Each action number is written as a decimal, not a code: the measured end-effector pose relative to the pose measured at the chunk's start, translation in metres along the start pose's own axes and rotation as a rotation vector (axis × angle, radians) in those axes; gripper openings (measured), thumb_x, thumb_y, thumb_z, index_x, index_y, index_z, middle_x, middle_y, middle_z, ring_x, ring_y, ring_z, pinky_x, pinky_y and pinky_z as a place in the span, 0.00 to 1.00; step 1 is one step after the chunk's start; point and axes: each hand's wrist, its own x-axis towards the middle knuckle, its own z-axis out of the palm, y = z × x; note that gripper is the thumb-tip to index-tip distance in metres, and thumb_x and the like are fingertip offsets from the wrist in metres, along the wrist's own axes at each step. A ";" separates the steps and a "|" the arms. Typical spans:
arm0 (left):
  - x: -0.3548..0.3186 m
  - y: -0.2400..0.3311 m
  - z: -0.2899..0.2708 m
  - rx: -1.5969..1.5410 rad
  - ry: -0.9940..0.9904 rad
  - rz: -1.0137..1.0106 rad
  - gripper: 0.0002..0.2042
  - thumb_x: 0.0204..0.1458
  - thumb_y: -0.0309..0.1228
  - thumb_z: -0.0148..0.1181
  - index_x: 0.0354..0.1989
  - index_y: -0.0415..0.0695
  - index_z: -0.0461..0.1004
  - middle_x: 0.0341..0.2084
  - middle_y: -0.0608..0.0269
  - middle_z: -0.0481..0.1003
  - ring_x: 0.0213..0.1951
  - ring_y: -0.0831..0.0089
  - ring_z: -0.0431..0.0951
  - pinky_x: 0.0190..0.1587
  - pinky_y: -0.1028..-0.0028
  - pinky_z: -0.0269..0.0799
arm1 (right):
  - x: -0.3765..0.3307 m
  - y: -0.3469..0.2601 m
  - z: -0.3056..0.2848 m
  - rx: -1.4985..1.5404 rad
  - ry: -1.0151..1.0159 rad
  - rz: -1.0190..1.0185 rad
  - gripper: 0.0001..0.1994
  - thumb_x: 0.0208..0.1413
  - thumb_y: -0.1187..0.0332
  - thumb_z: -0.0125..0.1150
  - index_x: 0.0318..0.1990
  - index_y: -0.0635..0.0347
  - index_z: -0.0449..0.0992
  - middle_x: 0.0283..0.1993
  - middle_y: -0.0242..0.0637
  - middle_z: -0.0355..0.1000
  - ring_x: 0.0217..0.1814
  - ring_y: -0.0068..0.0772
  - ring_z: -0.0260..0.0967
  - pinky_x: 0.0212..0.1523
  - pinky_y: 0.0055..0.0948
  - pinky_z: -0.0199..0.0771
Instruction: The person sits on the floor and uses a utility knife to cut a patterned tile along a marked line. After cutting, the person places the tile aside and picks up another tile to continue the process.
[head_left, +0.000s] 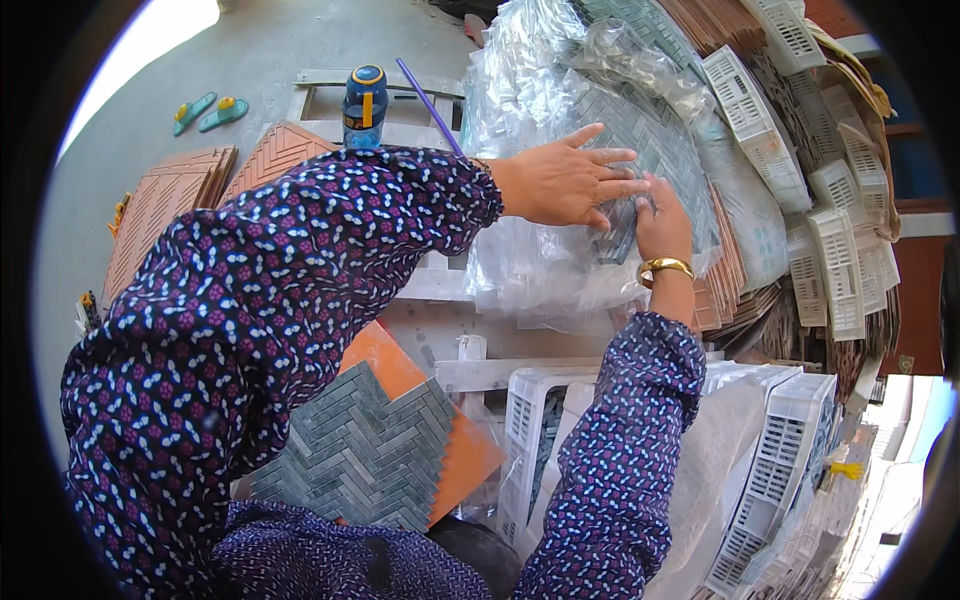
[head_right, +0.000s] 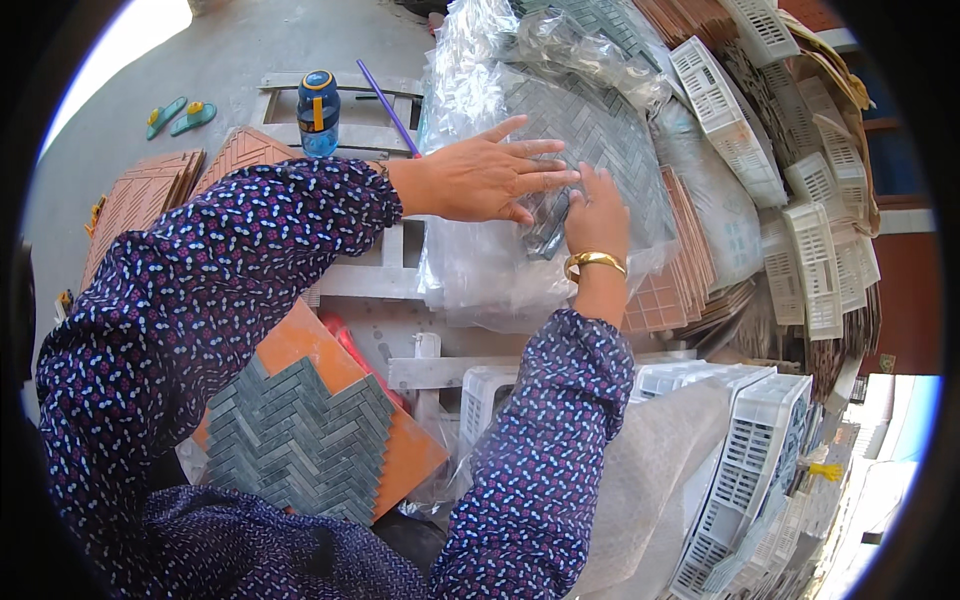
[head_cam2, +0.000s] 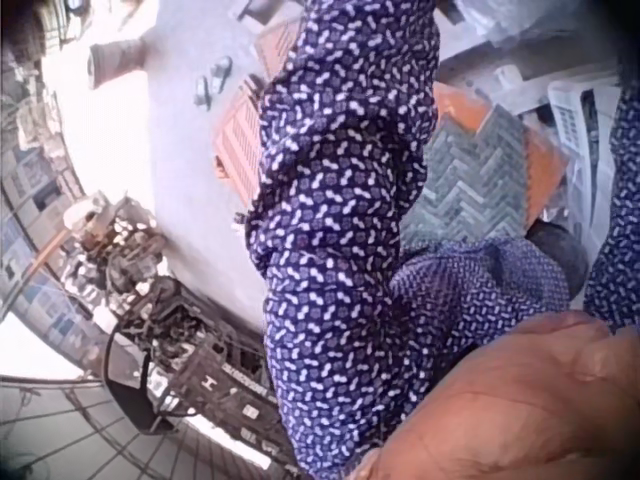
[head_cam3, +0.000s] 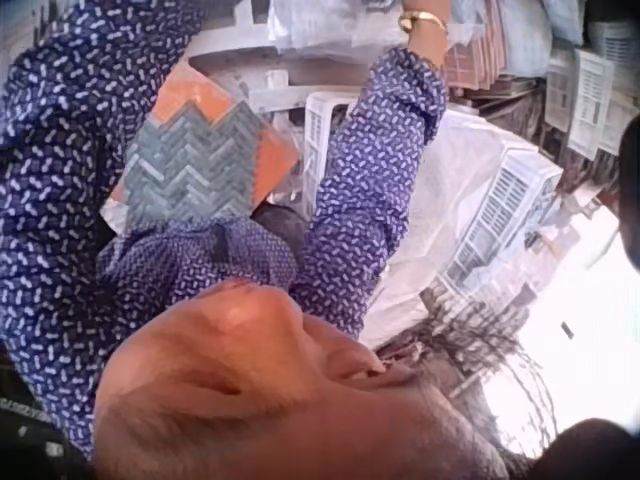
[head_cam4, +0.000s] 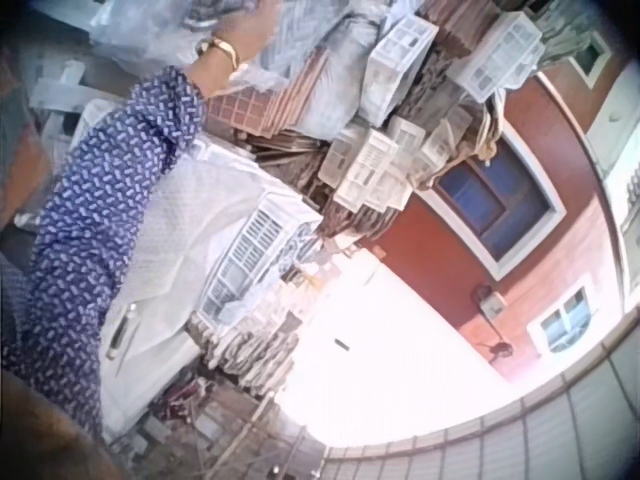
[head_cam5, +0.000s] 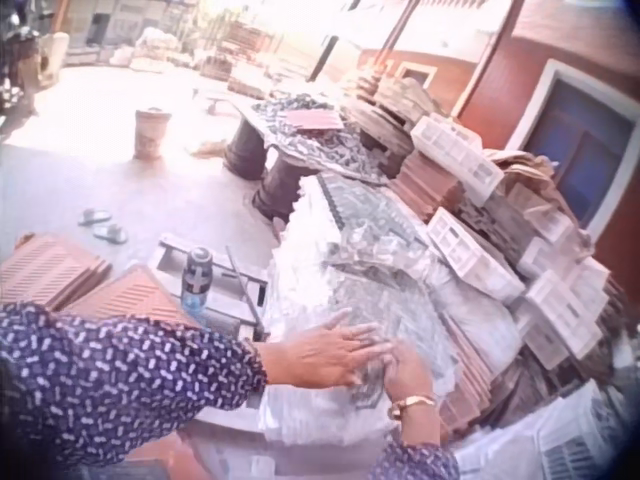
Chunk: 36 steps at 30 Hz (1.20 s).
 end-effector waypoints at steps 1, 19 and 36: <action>-0.001 0.002 0.007 0.030 -0.064 -0.032 0.27 0.52 0.52 0.37 0.57 0.50 0.56 0.57 0.67 0.56 0.61 0.71 0.49 0.61 0.56 0.37 | -0.007 -0.005 0.002 0.001 0.048 0.070 0.18 0.54 0.60 0.43 0.52 0.51 0.64 0.56 0.47 0.58 0.58 0.46 0.54 0.57 0.49 0.47; 0.028 -0.005 0.021 -0.001 -0.159 -0.435 0.34 0.47 0.60 0.37 0.57 0.48 0.55 0.57 0.52 0.53 0.59 0.49 0.48 0.57 0.46 0.39 | -0.020 -0.017 -0.014 -0.240 -0.145 0.450 0.22 0.54 0.49 0.38 0.56 0.38 0.60 0.59 0.41 0.54 0.63 0.47 0.47 0.57 0.61 0.38; -0.112 -0.002 -0.078 0.004 -0.194 -0.479 0.32 0.50 0.55 0.40 0.57 0.43 0.54 0.59 0.53 0.49 0.62 0.58 0.42 0.60 0.55 0.40 | -0.118 -0.102 -0.030 0.119 0.182 -0.198 0.18 0.50 0.66 0.52 0.49 0.60 0.65 0.47 0.48 0.65 0.50 0.48 0.61 0.51 0.40 0.58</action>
